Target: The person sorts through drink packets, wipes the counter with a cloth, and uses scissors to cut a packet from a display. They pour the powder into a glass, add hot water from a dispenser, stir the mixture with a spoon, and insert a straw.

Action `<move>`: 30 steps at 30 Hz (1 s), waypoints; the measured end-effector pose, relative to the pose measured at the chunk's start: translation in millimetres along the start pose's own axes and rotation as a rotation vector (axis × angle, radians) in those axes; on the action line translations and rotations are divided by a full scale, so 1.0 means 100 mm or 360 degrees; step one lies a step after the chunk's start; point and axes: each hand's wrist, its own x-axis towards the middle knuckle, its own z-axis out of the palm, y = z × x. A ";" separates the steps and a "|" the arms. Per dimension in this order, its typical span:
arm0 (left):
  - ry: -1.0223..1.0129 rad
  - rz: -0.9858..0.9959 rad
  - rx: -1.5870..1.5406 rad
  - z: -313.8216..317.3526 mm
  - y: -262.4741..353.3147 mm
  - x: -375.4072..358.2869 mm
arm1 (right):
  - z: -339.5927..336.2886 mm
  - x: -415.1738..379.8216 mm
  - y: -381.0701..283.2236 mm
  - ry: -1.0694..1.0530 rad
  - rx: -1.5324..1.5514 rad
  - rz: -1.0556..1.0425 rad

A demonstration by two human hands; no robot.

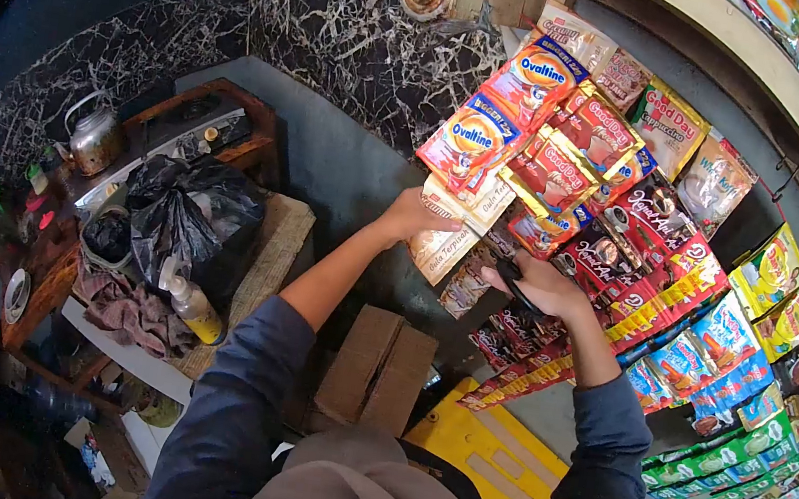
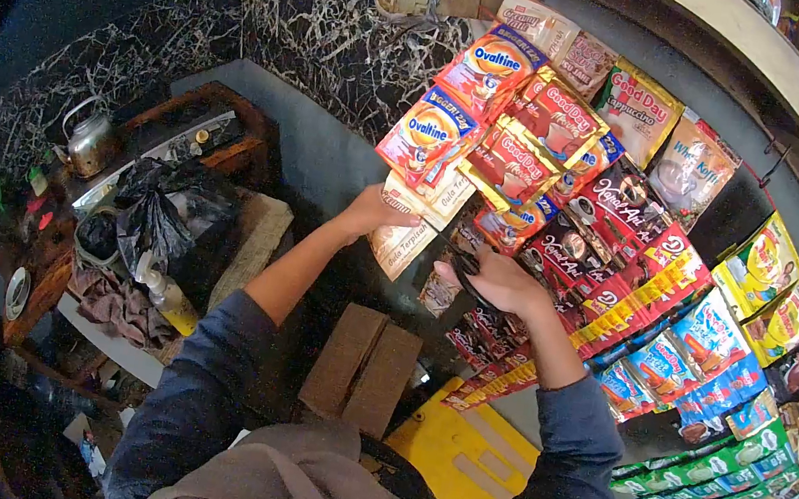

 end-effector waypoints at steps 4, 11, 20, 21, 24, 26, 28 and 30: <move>-0.0077 0.0031 -0.0055 -0.04 -0.05 0.05 | -0.10 0.01 -0.13 -0.0056 -0.0141 -0.0011; 0.0001 -0.0086 -0.0334 -0.12 -0.17 0.10 | 0.05 0.11 0.02 0.0171 -0.0022 -0.0277; -0.0291 -0.0074 -0.0259 -0.17 -0.23 0.12 | 0.07 0.17 -0.12 0.0168 0.0113 -0.0095; -0.0294 -0.0075 -0.0262 -0.17 -0.24 0.11 | 0.05 0.18 -0.11 0.0168 0.0113 -0.0091; -0.0281 -0.0065 -0.0242 -0.24 -0.23 0.11 | -0.02 0.22 -0.13 0.0097 -0.0093 -0.0097; -0.0318 -0.0084 -0.0249 -0.26 -0.23 0.11 | -0.05 0.23 -0.14 0.0100 -0.0240 -0.0129; -0.0340 -0.0054 -0.0198 -0.23 -0.22 0.12 | 0.03 0.39 -0.06 0.0131 -0.0237 -0.0151; -0.0366 -0.0023 -0.0147 -0.22 -0.24 0.12 | 0.03 0.44 -0.11 0.0164 -0.0233 -0.0170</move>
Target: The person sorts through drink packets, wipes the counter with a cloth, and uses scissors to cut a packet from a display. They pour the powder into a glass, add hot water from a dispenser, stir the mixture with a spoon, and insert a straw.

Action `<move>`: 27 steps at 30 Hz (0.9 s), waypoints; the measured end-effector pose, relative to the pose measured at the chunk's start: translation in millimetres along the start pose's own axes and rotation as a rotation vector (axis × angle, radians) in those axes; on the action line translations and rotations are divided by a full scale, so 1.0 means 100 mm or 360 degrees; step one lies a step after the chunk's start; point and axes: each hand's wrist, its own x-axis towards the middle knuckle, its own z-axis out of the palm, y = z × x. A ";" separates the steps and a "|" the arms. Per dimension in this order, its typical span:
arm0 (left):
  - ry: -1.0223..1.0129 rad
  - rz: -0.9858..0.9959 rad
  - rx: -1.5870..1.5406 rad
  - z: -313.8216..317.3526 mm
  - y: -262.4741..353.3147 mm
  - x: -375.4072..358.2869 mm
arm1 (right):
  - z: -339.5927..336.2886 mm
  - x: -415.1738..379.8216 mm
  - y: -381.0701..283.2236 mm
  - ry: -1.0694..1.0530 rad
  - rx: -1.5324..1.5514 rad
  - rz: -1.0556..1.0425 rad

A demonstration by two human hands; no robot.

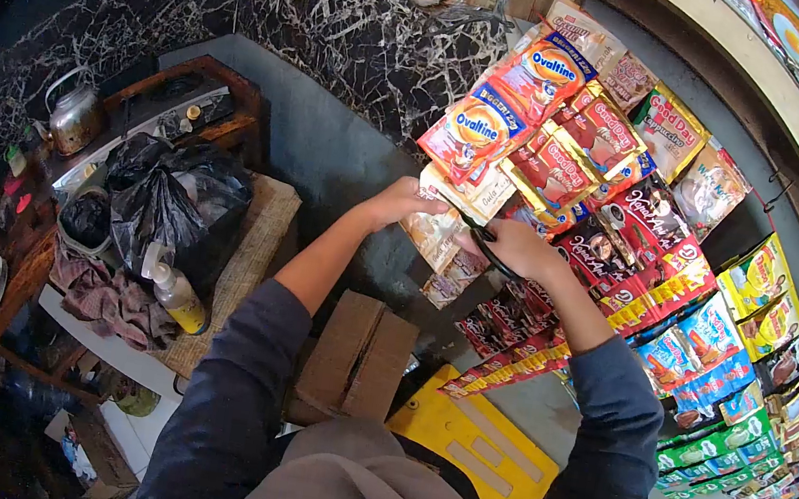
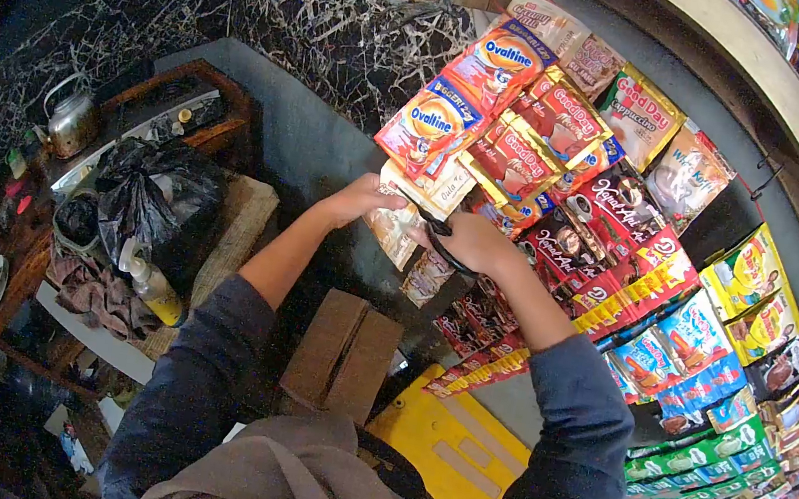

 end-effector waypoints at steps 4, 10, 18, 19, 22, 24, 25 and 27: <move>0.0121 -0.0012 -0.0077 -0.02 -0.07 -0.02 | -0.02 0.02 -0.15 0.0049 0.0084 -0.0090; 0.0047 0.0042 -0.0015 0.03 -0.14 0.03 | 0.07 0.24 -0.05 0.0051 -0.0046 -0.0011; -0.0196 0.0246 -0.0011 0.69 -0.57 -0.15 | 0.02 0.24 -0.34 0.0173 -0.0014 -0.0008; -0.0076 0.0192 0.0030 0.72 -0.60 -0.26 | 0.04 0.15 -0.39 0.0140 0.0061 0.0050; 0.0263 0.0021 -0.0148 0.82 -0.60 -0.87 | 0.17 -0.34 -0.40 0.0228 0.0370 -0.0128; 0.0443 0.0021 -0.0287 0.89 -0.67 -1.30 | 0.42 -0.64 -0.35 0.0184 0.0451 0.0010; 0.0607 -0.0077 -0.0260 0.96 -0.75 -1.54 | 0.62 -0.75 -0.27 -0.0003 0.0656 0.0201; 0.0975 -0.0188 -0.0266 1.07 -0.86 -2.04 | 1.19 -0.87 -0.06 -0.0002 0.0703 -0.0114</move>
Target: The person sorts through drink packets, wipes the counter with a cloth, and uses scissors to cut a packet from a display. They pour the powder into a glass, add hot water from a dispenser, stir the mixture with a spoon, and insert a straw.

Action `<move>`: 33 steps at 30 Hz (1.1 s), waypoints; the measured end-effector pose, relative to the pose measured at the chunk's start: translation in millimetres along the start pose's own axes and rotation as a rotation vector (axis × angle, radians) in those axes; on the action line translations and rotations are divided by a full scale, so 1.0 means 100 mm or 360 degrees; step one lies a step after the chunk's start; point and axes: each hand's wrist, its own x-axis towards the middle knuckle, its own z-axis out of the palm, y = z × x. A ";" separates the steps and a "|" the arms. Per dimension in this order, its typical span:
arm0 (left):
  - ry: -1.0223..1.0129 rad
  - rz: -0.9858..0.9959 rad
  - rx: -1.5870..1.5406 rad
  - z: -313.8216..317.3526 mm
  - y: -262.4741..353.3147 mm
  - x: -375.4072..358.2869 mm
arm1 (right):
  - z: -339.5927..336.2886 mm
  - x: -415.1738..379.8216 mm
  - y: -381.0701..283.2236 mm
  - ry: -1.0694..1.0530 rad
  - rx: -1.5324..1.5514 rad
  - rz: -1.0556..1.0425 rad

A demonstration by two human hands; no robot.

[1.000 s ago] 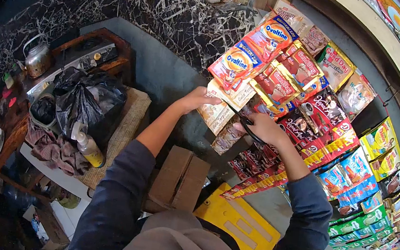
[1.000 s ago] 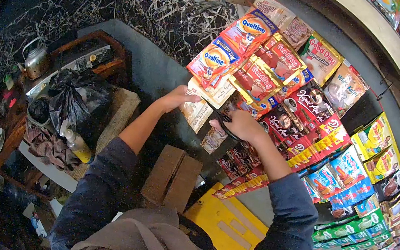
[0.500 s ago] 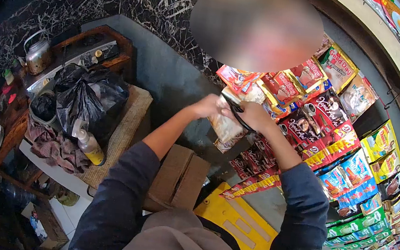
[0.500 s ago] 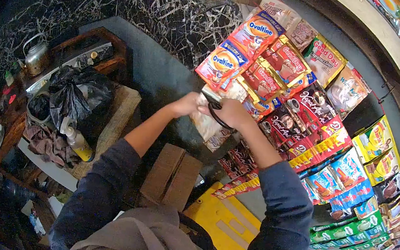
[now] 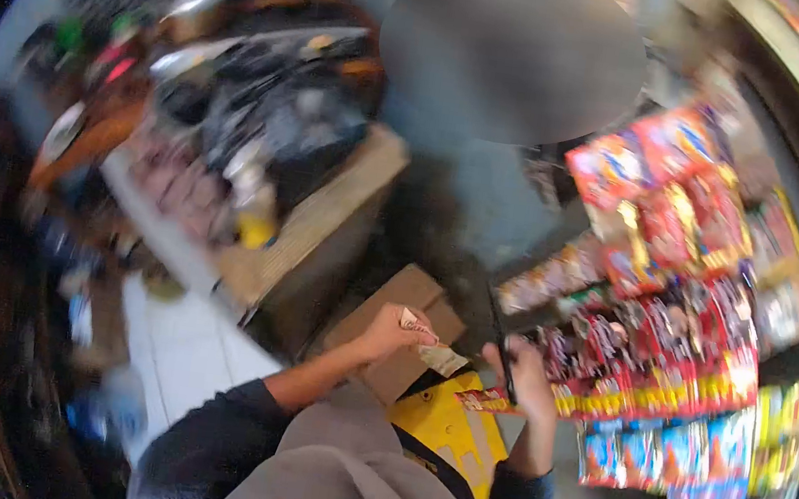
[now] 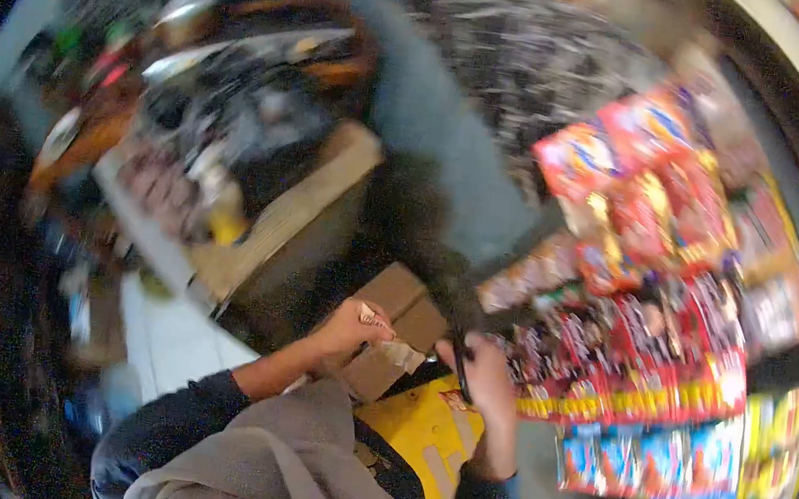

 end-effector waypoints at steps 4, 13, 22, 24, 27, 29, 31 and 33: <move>0.0444 -0.0013 -0.0083 -0.30 -0.13 -0.95 | 0.90 -0.13 0.39 -0.0604 0.0031 0.0152; 0.1812 0.0237 -0.0254 -0.65 0.12 -3.10 | 2.37 -0.45 -0.44 -0.1656 -0.0421 -0.0704; 0.2642 0.0802 -0.0112 -1.52 0.30 -4.77 | 3.91 -0.66 -2.65 -0.1804 -0.0712 -0.1299; 0.2796 0.0903 -0.0112 -1.72 0.40 -5.19 | 4.37 -0.85 -3.04 -0.1716 -0.0652 -0.1472; 0.3045 0.0967 0.0039 -1.92 0.57 -5.81 | 4.86 -1.21 -3.73 -0.1689 -0.0476 -0.1592; 0.3192 0.0974 0.0109 -2.02 0.65 -6.17 | 5.15 -1.40 -4.11 -0.1733 -0.0365 -0.1627; 0.3351 0.1033 0.0131 -2.13 0.65 -6.43 | 5.37 -1.54 -4.47 -0.1825 -0.0323 -0.1677; 0.3477 0.1057 0.0093 -2.23 0.63 -6.62 | 5.69 -1.59 -4.75 -0.1964 -0.0338 -0.1673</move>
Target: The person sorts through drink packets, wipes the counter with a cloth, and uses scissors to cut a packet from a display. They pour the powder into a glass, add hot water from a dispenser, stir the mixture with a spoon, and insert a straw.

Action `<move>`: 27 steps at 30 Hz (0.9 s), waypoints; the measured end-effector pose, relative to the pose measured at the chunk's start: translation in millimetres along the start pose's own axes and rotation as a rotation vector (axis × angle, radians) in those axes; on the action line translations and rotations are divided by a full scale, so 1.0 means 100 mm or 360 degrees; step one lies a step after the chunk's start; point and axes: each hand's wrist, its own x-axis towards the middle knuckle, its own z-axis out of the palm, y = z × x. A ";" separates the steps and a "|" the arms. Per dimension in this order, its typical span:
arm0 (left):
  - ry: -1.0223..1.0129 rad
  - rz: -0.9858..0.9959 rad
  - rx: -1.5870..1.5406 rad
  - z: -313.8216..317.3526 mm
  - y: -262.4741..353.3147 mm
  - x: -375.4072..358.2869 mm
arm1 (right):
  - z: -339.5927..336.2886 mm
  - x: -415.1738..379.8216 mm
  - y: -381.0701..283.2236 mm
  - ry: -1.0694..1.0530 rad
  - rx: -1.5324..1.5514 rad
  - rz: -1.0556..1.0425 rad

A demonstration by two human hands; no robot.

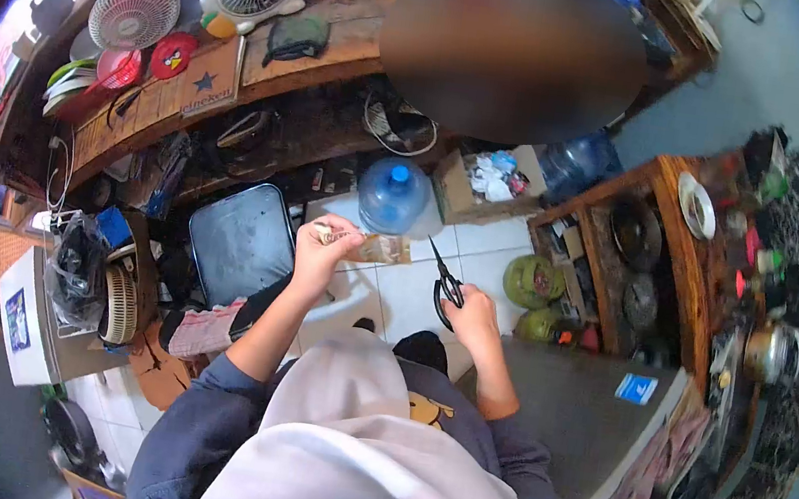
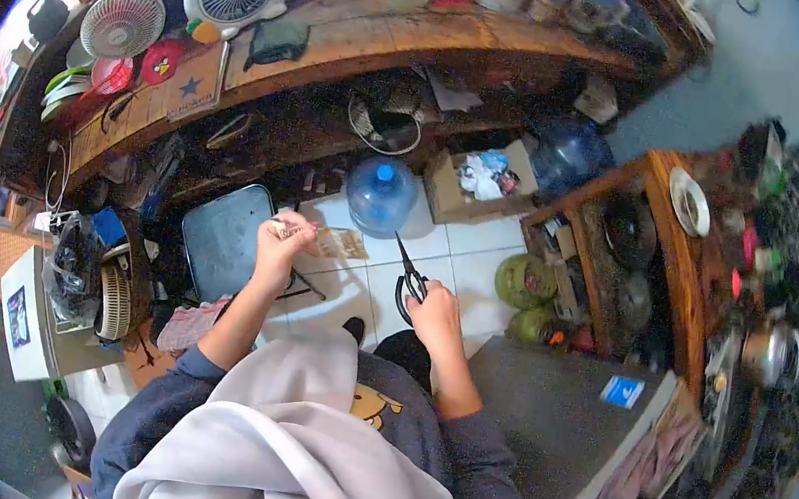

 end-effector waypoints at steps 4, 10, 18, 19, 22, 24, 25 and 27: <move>0.0305 -0.0051 -0.0018 -0.07 -0.19 0.36 | -0.11 1.13 -0.04 -0.0120 0.0002 -0.0356; 0.0712 0.0010 -0.0031 0.26 -0.21 0.93 | -0.20 3.09 -0.59 0.0366 0.0245 -0.1032; 0.0771 0.0160 -0.0094 0.60 -0.34 1.70 | 0.06 5.11 -1.54 0.0382 -0.0314 -0.0954; 0.0767 0.0159 -0.0127 0.57 -0.38 1.78 | 0.13 5.23 -1.57 0.0574 -0.0644 -0.1112; 0.0805 -0.0103 -0.0132 0.43 -0.40 2.05 | 0.17 5.58 -1.58 0.0639 -0.0647 -0.1134; 0.0790 -0.0109 -0.0053 0.37 -0.40 2.28 | 0.12 5.70 -1.43 0.0648 -0.0653 -0.1222; 0.0779 -0.0085 -0.0019 0.38 -0.36 2.41 | 0.07 5.73 -1.41 0.0666 -0.0607 -0.1279; 0.0765 -0.0100 -0.0058 0.37 -0.35 2.63 | -0.12 5.61 -1.34 0.0782 -0.0440 -0.1350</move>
